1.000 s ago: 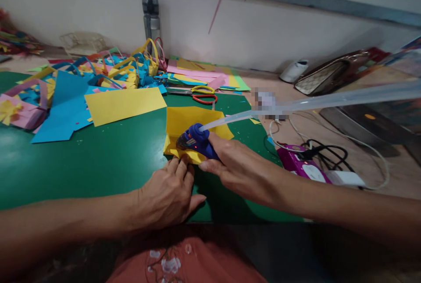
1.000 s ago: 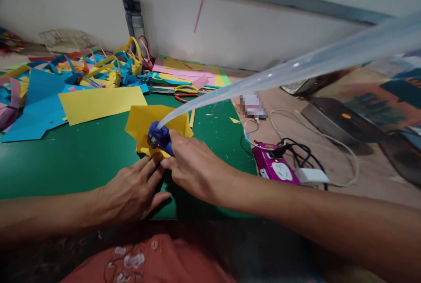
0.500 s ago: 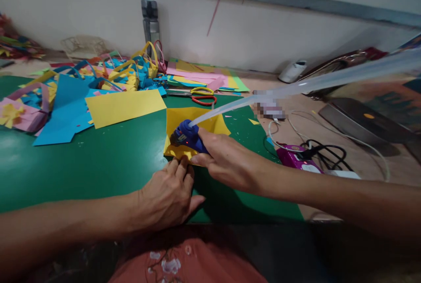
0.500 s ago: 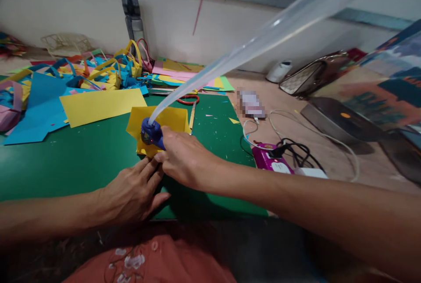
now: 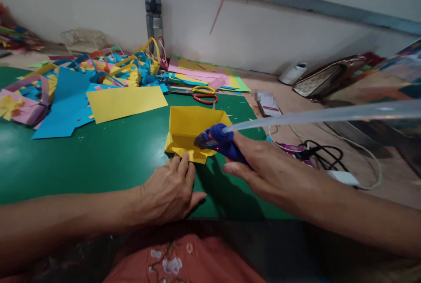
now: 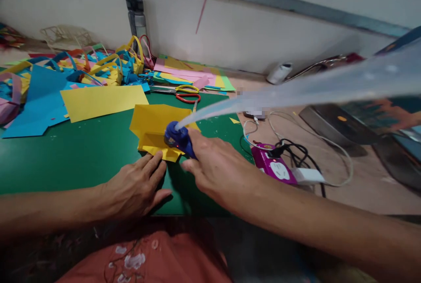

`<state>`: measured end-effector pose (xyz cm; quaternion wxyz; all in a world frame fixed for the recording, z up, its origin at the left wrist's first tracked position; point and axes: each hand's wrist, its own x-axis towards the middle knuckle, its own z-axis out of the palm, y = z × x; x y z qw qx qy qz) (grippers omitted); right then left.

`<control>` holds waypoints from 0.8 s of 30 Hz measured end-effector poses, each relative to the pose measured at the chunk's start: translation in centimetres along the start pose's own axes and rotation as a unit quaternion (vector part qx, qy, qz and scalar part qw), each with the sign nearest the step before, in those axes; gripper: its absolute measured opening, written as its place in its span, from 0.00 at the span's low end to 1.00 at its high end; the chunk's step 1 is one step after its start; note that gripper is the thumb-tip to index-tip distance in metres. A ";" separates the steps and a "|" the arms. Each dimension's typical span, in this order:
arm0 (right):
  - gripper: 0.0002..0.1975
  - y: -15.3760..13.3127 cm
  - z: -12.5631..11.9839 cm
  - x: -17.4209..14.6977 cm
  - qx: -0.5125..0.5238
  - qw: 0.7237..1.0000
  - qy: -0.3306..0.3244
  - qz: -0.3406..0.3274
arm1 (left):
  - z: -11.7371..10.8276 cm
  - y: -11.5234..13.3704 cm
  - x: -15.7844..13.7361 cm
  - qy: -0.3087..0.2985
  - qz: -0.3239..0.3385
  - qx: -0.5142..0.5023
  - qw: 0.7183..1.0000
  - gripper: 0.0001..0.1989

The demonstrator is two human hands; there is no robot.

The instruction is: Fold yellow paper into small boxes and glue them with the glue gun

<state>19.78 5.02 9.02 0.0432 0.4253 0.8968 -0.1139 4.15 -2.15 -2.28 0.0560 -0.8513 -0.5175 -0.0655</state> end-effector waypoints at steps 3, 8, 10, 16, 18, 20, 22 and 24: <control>0.11 0.8 0.6 -1.0 -0.020 1.000 -0.011 0.015 | -0.1 0.1 0.0 -0.008 -0.009 0.000 1.000 0.31; 0.07 1.7 2.1 -1.5 -0.044 0.999 0.007 0.025 | -0.5 0.1 0.1 -0.012 -0.009 0.003 1.000 0.30; 0.07 1.9 2.4 -1.3 -0.061 0.997 0.008 0.037 | -0.5 0.0 0.1 -0.013 -0.004 0.007 1.000 0.30; 0.07 1.7 2.4 -0.9 -0.064 0.996 0.010 0.066 | -0.5 0.0 0.2 -0.014 -0.002 0.001 1.000 0.29; 0.06 1.6 2.5 -0.9 -0.048 0.997 0.010 0.057 | -0.5 0.0 0.2 -0.010 0.000 0.004 1.000 0.29; 0.06 1.4 2.5 -0.8 -0.026 0.998 0.014 0.048 | -0.5 0.0 0.2 -0.010 -0.002 0.003 1.000 0.29; 0.06 1.3 2.5 -0.8 -0.010 0.999 0.019 0.044 | -0.5 0.0 0.2 -0.012 0.000 0.001 1.000 0.29; 0.05 1.3 2.4 -0.7 -0.005 0.999 0.022 0.042 | -0.4 0.0 0.2 -0.011 0.003 0.001 1.000 0.29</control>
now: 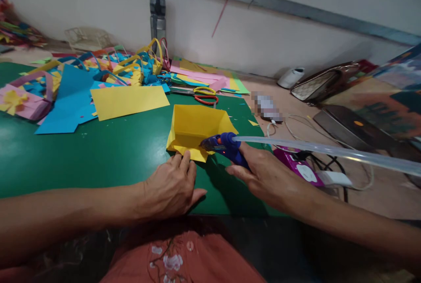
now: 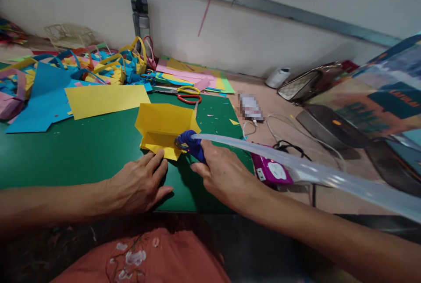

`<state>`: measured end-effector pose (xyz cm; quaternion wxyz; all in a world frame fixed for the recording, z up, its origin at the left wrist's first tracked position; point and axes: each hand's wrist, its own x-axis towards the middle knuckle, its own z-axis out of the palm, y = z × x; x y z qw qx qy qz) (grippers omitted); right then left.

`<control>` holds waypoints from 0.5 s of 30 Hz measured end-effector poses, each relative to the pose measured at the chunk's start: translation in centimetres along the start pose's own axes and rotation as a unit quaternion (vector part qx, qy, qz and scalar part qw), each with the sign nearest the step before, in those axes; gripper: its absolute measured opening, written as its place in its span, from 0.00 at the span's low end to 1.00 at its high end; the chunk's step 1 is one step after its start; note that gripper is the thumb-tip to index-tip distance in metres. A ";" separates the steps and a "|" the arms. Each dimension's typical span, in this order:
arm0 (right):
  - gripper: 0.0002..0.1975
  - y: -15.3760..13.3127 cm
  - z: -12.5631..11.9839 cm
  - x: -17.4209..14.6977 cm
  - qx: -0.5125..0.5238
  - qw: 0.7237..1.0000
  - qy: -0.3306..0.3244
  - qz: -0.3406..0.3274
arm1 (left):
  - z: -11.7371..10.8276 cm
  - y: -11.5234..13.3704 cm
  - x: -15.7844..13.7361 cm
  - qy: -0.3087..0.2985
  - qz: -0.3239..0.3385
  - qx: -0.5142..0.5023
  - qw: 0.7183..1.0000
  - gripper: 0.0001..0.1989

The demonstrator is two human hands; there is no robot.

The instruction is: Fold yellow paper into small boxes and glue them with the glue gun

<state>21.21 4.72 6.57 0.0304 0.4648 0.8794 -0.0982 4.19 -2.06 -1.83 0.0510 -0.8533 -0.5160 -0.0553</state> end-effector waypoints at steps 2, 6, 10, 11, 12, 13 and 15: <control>0.04 0.1 -0.1 0.0 -0.002 1.000 -0.002 -0.002 | 0.1 0.0 0.0 0.003 -0.004 0.001 1.000 0.29; 0.02 0.6 -0.1 -0.2 -0.013 1.000 -0.015 0.008 | 0.1 0.1 -0.1 0.004 -0.005 0.002 1.000 0.29; 0.03 1.1 -0.2 -0.8 -0.028 1.000 -0.013 -0.006 | -0.1 0.0 0.0 0.002 -0.002 0.005 1.000 0.29; 0.04 1.2 -0.3 -0.9 -0.032 0.999 -0.012 -0.009 | -0.1 0.0 0.0 0.001 -0.003 0.006 1.000 0.29; 0.04 1.1 -0.3 -1.0 -0.036 0.999 -0.013 -0.011 | -0.2 0.0 0.0 0.001 -0.003 0.007 1.000 0.29; 0.04 1.1 -0.4 -1.0 -0.042 0.999 -0.015 -0.010 | -0.2 0.0 0.0 0.001 -0.002 0.009 1.000 0.29; 0.05 0.8 -0.5 -0.8 -0.049 0.999 -0.020 -0.007 | -0.1 0.1 0.0 0.003 -0.001 0.010 1.000 0.29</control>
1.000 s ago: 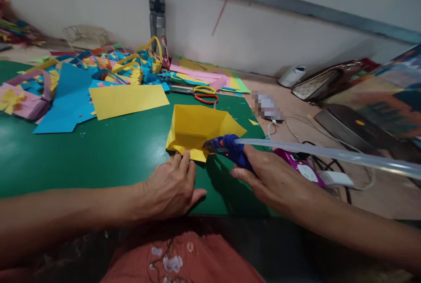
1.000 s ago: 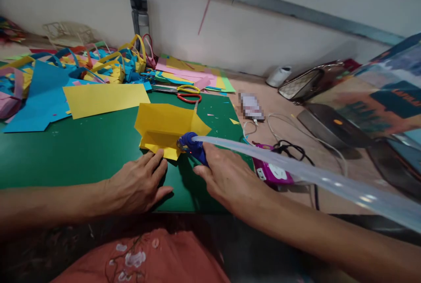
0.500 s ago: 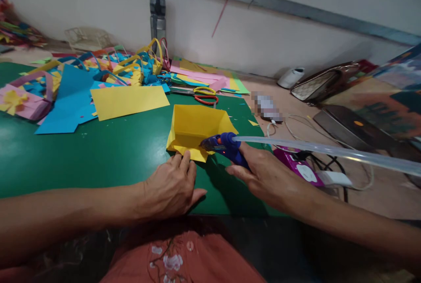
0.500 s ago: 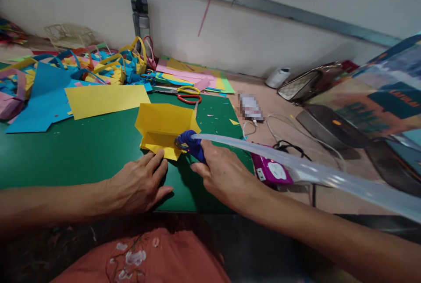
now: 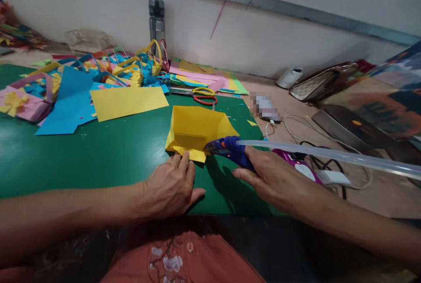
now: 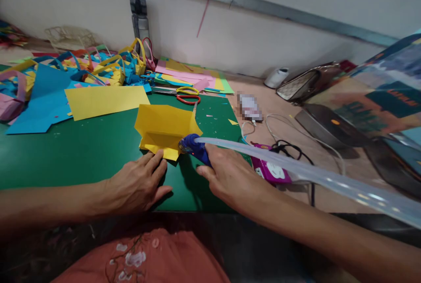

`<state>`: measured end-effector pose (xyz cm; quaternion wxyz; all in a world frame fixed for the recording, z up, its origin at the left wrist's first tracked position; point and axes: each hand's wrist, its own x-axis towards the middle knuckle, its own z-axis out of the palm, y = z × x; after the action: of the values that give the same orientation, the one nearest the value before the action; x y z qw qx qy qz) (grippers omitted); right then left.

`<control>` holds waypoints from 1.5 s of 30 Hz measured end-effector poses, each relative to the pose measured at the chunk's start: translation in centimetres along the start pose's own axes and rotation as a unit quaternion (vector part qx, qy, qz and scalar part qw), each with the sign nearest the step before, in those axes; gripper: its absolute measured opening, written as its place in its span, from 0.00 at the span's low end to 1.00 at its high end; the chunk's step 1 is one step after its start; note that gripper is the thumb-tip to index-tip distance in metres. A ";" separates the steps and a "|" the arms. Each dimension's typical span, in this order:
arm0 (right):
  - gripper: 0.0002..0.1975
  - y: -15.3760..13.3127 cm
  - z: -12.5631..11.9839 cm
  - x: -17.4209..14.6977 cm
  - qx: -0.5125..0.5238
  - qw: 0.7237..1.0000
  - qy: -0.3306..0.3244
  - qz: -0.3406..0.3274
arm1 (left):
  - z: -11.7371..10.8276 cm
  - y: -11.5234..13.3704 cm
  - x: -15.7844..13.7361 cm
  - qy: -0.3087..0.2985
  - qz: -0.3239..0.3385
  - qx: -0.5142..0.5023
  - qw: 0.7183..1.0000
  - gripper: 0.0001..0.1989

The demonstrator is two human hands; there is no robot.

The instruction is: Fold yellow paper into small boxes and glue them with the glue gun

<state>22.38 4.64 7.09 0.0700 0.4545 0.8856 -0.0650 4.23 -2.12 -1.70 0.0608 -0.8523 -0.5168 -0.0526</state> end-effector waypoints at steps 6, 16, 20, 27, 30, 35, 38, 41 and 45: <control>0.08 -0.6 -0.1 1.3 0.011 1.000 0.002 0.003 | 0.3 0.0 0.0 -0.002 0.000 -0.001 1.000 0.30; 0.08 -0.4 -4.7 -0.9 0.101 0.985 0.140 -0.025 | -0.3 0.0 0.1 -0.017 -0.004 -0.027 0.999 0.27; 0.11 1.5 -7.2 -0.2 0.107 0.963 0.246 0.033 | -0.1 -0.1 0.1 -0.002 0.001 -0.023 1.000 0.27; 0.22 6.5 -5.9 5.7 0.121 0.974 0.184 0.049 | -0.2 -0.2 -0.3 0.024 0.009 -0.035 0.999 0.30; 0.22 8.7 -4.1 8.1 0.056 0.986 0.154 -0.008 | -0.3 -0.4 -0.5 0.032 -0.001 -0.039 0.999 0.30; 0.28 12.0 -1.2 11.5 0.016 0.986 0.151 0.062 | -0.3 -0.7 -0.4 0.024 0.008 -0.049 0.998 0.22; 0.28 12.6 -0.7 12.2 -0.005 0.988 0.140 0.059 | -0.1 -0.9 -0.3 0.010 0.011 -0.066 0.998 0.19; 0.26 12.6 -0.6 12.5 -0.028 0.990 0.125 0.050 | 0.4 -1.0 -0.2 0.028 0.010 -0.063 0.998 0.19; 0.25 12.5 -0.4 13.1 -0.058 0.992 0.101 0.050 | 0.9 -1.1 -0.2 0.048 0.003 -0.048 0.998 0.19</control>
<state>24.99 22.40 4.42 0.0095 0.4971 0.8668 0.0366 3.13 -1.66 -2.54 0.0445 -0.8523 -0.5075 -0.1181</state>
